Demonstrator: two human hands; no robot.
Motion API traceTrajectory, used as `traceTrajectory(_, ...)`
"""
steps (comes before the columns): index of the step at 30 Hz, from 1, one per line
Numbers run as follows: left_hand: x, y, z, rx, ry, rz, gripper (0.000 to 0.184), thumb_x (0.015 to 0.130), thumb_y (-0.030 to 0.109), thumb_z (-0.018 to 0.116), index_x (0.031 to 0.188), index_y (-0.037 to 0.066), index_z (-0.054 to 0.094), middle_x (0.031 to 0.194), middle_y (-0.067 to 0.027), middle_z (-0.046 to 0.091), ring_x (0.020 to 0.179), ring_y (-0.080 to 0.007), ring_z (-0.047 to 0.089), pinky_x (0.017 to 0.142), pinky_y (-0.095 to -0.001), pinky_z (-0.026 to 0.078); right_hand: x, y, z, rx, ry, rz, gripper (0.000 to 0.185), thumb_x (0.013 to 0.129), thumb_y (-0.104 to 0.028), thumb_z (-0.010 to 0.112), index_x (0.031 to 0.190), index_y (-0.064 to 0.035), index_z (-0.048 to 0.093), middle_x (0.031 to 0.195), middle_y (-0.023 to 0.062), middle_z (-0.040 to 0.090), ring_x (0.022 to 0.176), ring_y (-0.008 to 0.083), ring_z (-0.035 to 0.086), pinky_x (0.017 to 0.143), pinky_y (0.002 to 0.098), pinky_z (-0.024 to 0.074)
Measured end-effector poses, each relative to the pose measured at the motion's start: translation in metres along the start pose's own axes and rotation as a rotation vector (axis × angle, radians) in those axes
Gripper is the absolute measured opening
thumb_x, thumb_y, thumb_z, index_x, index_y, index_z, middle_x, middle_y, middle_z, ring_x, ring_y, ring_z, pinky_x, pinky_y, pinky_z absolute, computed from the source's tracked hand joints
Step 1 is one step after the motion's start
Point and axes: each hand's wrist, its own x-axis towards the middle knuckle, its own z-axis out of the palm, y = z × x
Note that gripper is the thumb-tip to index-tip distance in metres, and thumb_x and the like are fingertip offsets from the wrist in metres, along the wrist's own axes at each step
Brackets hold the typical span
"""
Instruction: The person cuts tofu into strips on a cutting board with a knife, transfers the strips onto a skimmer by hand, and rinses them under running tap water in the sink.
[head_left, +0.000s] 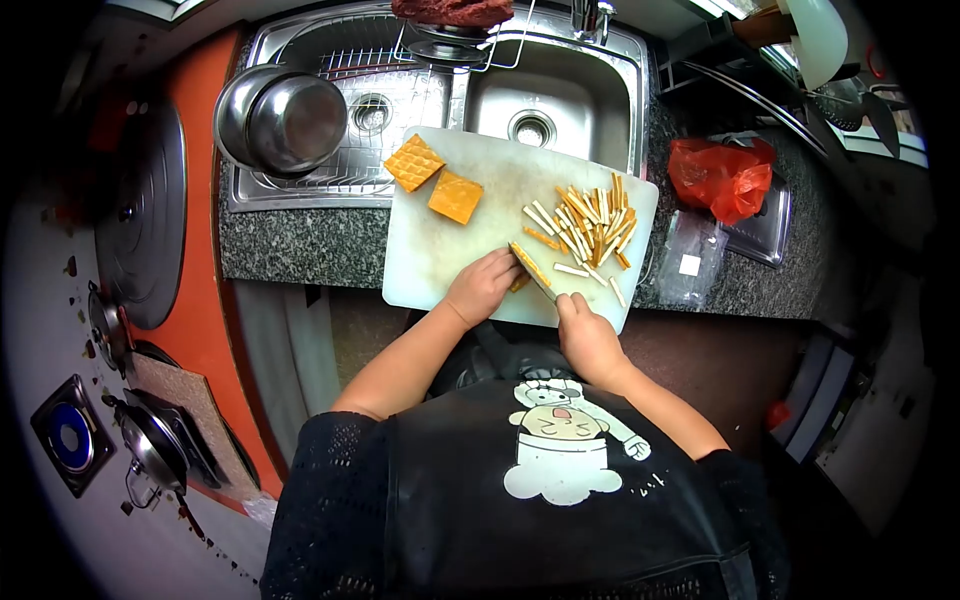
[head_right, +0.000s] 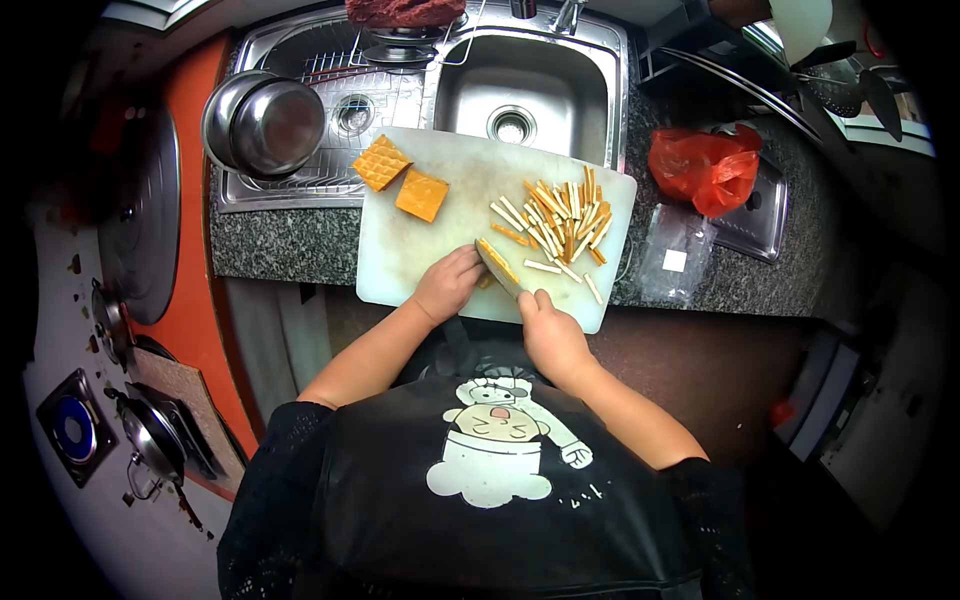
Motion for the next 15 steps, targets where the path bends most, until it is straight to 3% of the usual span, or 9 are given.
traceTrajectory(4, -0.006, -0.004, 0.003, -0.029, -0.002, 0.000, 0.026, 0.076, 0.005, 0.062, 0.101, 0.002, 0.069, 0.114, -0.0123, 0.065, 0.110, -0.0303, 0.062, 0.091, -0.0367, 0.054, 0.019, -0.006, 0.011, -0.009, 0.002, 0.033, 0.026, 0.083, 0.001, 0.055, 0.108, 0.0007, 0.046, 0.096, 0.0248, 0.056, 0.073, 0.0435, 0.065, 0.063, 0.0506, 0.0539)
traceTrajectory(11, -0.002, 0.003, 0.004, -0.011, 0.038, 0.005, 0.024, 0.077, 0.008, 0.063, 0.100, 0.003, 0.070, 0.109, -0.0104, 0.066, 0.107, -0.0286, 0.063, 0.091, -0.0364, 0.053, 0.029, 0.019, 0.021, 0.056, 0.181, -0.073, 0.015, 0.089, -0.003, 0.053, 0.101, -0.0011, 0.044, 0.095, 0.0243, 0.057, 0.068, 0.0458, 0.061, 0.059, 0.0534, 0.0517)
traceTrajectory(15, -0.006, 0.004, 0.003, -0.047, 0.081, -0.045, 0.024, 0.077, 0.007, 0.063, 0.099, 0.003, 0.070, 0.107, -0.0102, 0.066, 0.105, -0.0282, 0.063, 0.090, -0.0365, 0.054, 0.013, 0.004, 0.002, 0.005, 0.053, -0.082, 0.017, 0.088, -0.002, 0.054, 0.102, -0.0011, 0.044, 0.094, 0.0245, 0.057, 0.068, 0.0457, 0.062, 0.059, 0.0529, 0.0519)
